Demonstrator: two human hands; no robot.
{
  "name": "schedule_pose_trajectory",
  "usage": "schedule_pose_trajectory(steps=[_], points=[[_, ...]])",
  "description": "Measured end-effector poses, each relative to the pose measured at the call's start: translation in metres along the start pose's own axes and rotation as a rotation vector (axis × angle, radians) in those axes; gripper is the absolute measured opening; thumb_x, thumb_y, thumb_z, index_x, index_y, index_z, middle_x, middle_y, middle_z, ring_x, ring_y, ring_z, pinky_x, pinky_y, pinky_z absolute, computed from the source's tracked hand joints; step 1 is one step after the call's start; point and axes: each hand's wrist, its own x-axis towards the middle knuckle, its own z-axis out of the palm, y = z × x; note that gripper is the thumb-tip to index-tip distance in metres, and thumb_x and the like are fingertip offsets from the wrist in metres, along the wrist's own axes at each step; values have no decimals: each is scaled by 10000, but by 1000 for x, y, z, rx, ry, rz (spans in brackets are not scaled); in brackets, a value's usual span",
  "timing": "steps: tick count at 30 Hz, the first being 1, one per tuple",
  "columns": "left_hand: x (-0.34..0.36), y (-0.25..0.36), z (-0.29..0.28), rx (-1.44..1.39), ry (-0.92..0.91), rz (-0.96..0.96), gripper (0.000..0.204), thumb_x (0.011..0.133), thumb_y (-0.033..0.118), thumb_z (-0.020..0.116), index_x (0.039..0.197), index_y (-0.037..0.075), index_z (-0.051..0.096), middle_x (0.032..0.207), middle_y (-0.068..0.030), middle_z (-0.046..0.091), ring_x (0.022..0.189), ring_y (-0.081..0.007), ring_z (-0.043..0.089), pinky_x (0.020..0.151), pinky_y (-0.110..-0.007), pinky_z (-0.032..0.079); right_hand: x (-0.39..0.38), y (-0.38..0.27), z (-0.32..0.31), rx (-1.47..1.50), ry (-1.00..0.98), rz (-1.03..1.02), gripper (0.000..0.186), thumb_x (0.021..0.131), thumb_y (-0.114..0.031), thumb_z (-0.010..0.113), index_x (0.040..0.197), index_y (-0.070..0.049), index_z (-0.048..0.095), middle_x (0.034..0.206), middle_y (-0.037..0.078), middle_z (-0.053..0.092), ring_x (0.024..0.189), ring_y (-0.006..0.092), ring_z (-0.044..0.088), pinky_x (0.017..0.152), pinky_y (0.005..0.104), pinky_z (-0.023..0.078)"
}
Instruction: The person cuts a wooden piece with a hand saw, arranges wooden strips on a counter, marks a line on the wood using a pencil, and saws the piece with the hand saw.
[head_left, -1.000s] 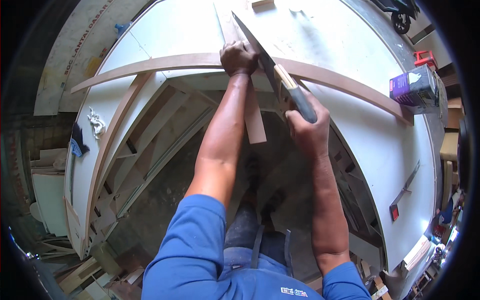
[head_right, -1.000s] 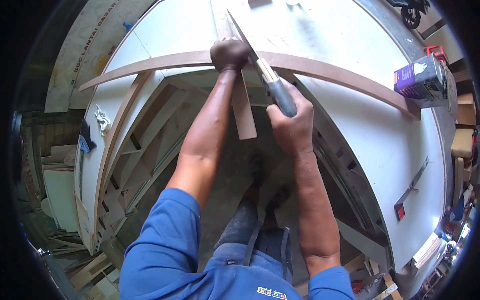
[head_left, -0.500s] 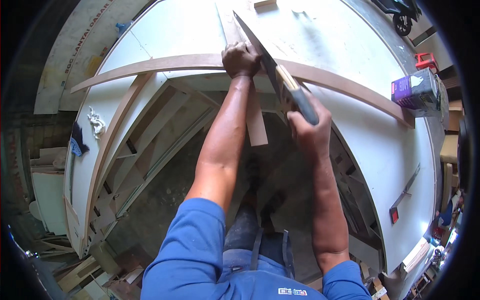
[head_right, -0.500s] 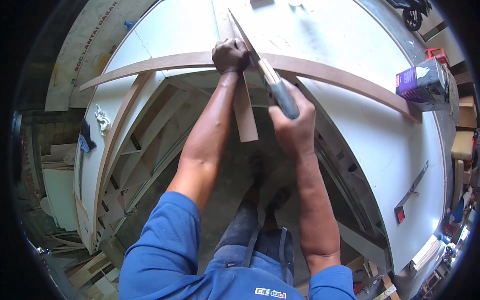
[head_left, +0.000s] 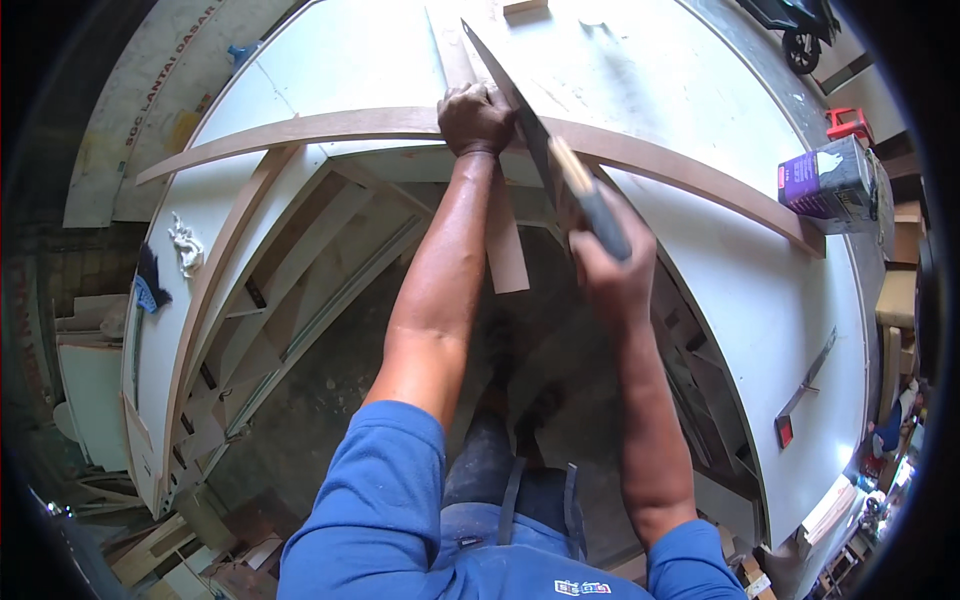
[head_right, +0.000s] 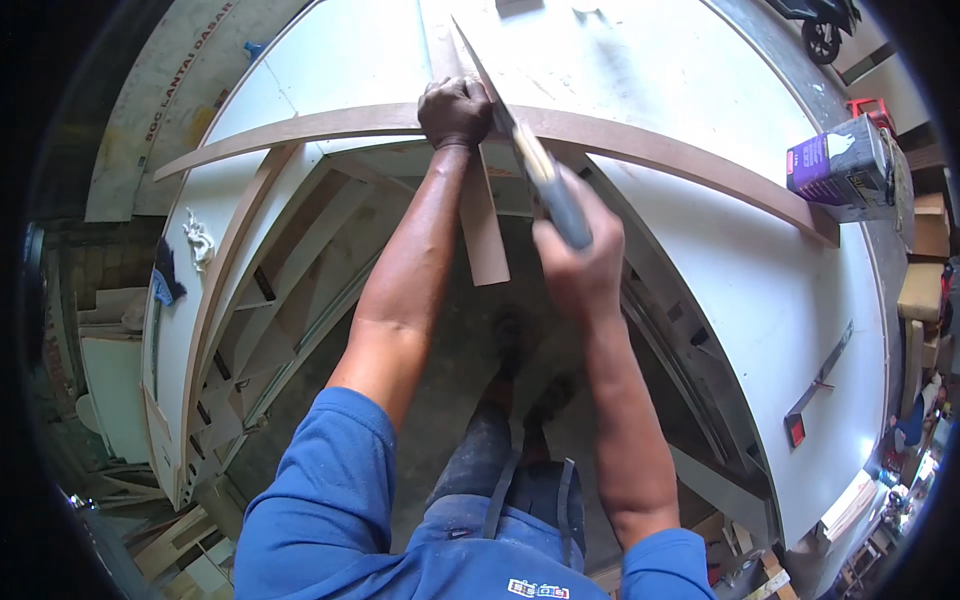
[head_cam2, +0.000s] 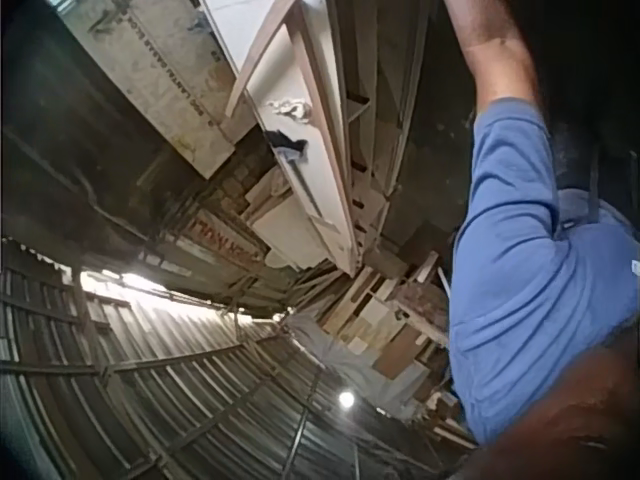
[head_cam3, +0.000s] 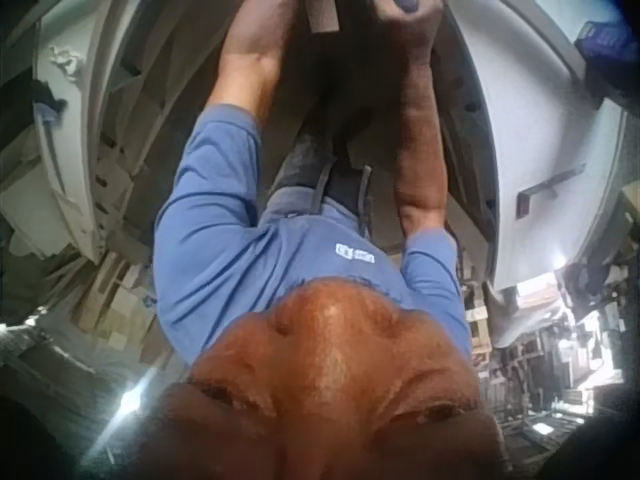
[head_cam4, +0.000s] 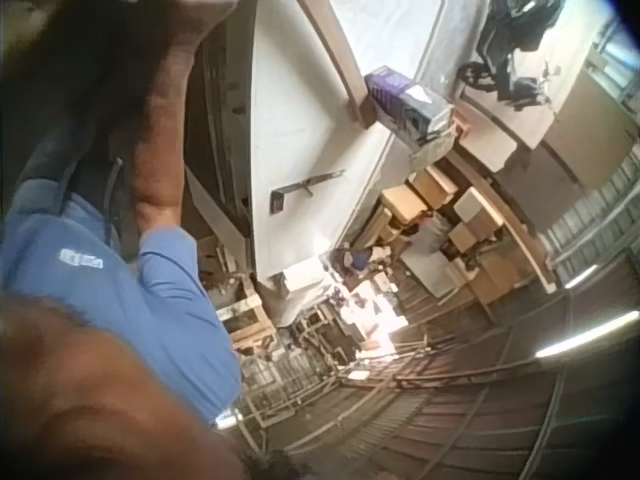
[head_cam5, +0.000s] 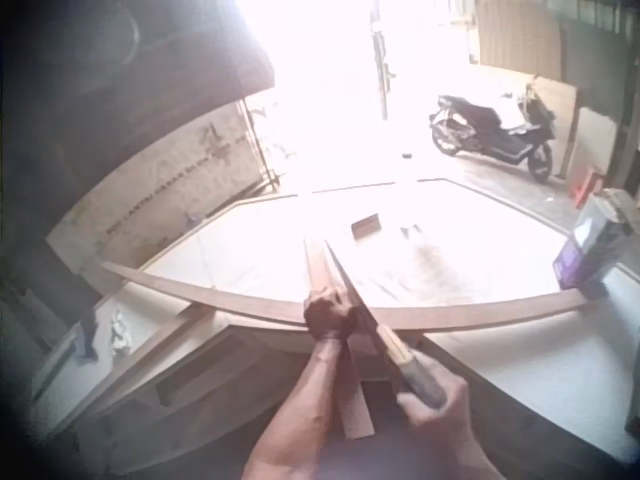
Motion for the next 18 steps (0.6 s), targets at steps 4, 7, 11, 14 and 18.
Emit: schedule_pose_trajectory(steps=[4,7,11,14,18], points=[[2,-15,-9,86,-43,-33,330,849,298,556,701,65,736,814,-162,722,855,-361,675,821,-480,527,-9,-14,1,13,-44,-2,537,770,-53,598,1297,49,620,1143,190,714,1043,241,690,961,339,503],[9,-42,-35,171,-30,-20,329,837,306,576,680,57,724,797,-161,708,830,-366,671,818,-478,527,-103,-37,-41,3,-98,131,595,747,-41,594,1333,63,601,1222,217,697,1166,259,669,1040,356,474],[6,-21,-24,119,-27,6,322,825,305,586,668,54,713,792,-157,697,839,-365,665,817,-473,527,-128,-56,-65,45,-60,209,611,735,-23,573,1337,85,591,1275,243,674,1227,284,646,1079,374,452],[2,-6,-16,65,-49,-29,319,839,295,566,691,60,724,811,-150,706,856,-363,668,835,-470,524,-38,-6,-12,-101,-31,20,517,769,-50,614,1277,47,634,1113,208,718,1038,251,701,945,351,515],[-2,6,0,36,-5,-12,315,850,273,542,706,66,731,834,-149,719,849,-361,669,812,-465,535,10,1,6,52,-3,64,513,779,-50,592,1279,60,625,1108,206,715,1033,260,693,938,344,514]])
